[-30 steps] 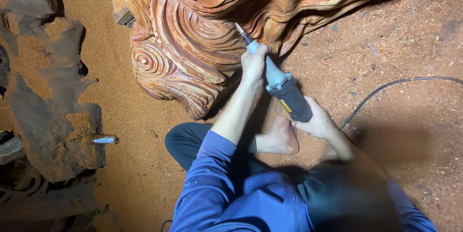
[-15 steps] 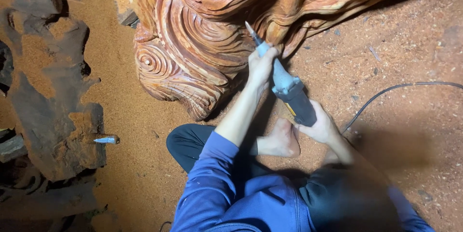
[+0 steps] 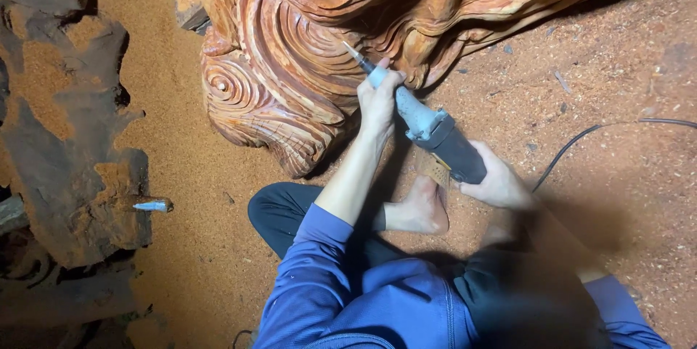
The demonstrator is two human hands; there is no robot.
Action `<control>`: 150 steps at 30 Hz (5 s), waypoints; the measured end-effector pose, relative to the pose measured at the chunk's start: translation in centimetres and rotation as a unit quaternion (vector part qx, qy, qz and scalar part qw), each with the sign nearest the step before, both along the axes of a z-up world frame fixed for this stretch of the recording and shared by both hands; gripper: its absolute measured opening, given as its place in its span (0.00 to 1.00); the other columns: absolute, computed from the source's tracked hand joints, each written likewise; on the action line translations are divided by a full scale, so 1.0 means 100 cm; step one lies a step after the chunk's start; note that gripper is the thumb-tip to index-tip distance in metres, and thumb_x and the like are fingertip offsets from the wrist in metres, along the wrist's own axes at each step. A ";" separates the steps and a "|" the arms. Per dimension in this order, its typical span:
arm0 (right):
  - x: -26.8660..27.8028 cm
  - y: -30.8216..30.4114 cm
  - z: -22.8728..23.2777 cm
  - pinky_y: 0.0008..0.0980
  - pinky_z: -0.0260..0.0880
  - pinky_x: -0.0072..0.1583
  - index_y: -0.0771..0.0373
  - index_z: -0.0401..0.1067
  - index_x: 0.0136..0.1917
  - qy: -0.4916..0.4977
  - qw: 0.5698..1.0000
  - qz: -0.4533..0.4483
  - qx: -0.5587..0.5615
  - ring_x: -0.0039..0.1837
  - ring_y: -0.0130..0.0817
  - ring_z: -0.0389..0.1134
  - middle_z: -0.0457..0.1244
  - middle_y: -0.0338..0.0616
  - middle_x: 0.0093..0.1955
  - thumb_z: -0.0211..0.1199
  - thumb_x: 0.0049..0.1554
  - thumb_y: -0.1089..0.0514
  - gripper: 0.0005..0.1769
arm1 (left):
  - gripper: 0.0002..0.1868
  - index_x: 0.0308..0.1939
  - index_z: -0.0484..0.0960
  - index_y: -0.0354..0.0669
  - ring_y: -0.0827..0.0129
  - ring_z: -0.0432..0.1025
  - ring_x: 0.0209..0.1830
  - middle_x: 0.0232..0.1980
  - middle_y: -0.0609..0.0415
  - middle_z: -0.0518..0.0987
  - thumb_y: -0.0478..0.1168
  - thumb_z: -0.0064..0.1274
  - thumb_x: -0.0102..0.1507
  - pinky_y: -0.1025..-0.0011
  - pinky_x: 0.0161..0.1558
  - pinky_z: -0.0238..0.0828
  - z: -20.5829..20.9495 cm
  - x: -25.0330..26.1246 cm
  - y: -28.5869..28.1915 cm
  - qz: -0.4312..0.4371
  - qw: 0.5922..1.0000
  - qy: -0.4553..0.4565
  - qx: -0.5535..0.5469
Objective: Carving intricate details into a large wooden sculpture using a power rotary tool
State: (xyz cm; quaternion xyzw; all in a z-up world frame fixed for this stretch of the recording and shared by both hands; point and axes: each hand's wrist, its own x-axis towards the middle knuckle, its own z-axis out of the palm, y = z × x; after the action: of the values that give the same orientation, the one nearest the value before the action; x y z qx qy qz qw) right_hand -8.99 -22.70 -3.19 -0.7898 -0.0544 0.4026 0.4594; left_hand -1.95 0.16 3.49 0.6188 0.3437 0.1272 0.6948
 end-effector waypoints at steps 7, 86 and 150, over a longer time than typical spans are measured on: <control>-0.003 -0.004 -0.021 0.57 0.68 0.62 0.36 0.59 0.75 -0.001 1.000 -0.012 0.004 0.66 0.60 0.68 0.68 0.61 0.60 0.78 0.39 0.50 0.53 | 0.30 0.57 0.81 0.30 0.66 0.71 0.42 0.41 0.48 0.75 0.36 0.65 0.50 0.65 0.49 0.69 -0.017 0.008 -0.007 0.011 0.999 0.028 0.029; -0.108 0.051 0.087 0.36 0.72 0.59 0.63 0.60 0.74 -0.053 0.989 -0.108 0.084 0.56 0.36 0.70 0.68 0.48 0.59 0.73 0.36 0.68 0.52 | 0.41 0.72 0.64 0.24 0.69 0.67 0.31 0.36 0.51 0.74 0.44 0.55 0.59 0.72 0.35 0.69 0.041 -0.049 0.061 -0.116 0.973 -0.165 -0.114; -0.126 0.074 0.034 0.49 0.66 0.58 0.58 0.69 0.67 -0.176 0.973 -0.143 0.035 0.55 0.44 0.68 0.66 0.53 0.52 0.85 0.33 0.55 0.49 | 0.13 0.26 0.79 0.44 0.67 0.70 0.26 0.23 0.55 0.74 0.47 0.63 0.54 0.68 0.35 0.67 0.013 -0.051 0.051 -0.073 0.989 -0.116 -0.053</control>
State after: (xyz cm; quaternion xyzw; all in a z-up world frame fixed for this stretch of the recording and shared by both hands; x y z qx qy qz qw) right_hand -21.56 -15.32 0.23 -0.8314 -0.0345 0.1852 0.5227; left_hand -7.05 5.23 4.78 0.5856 0.2211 0.1283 0.7692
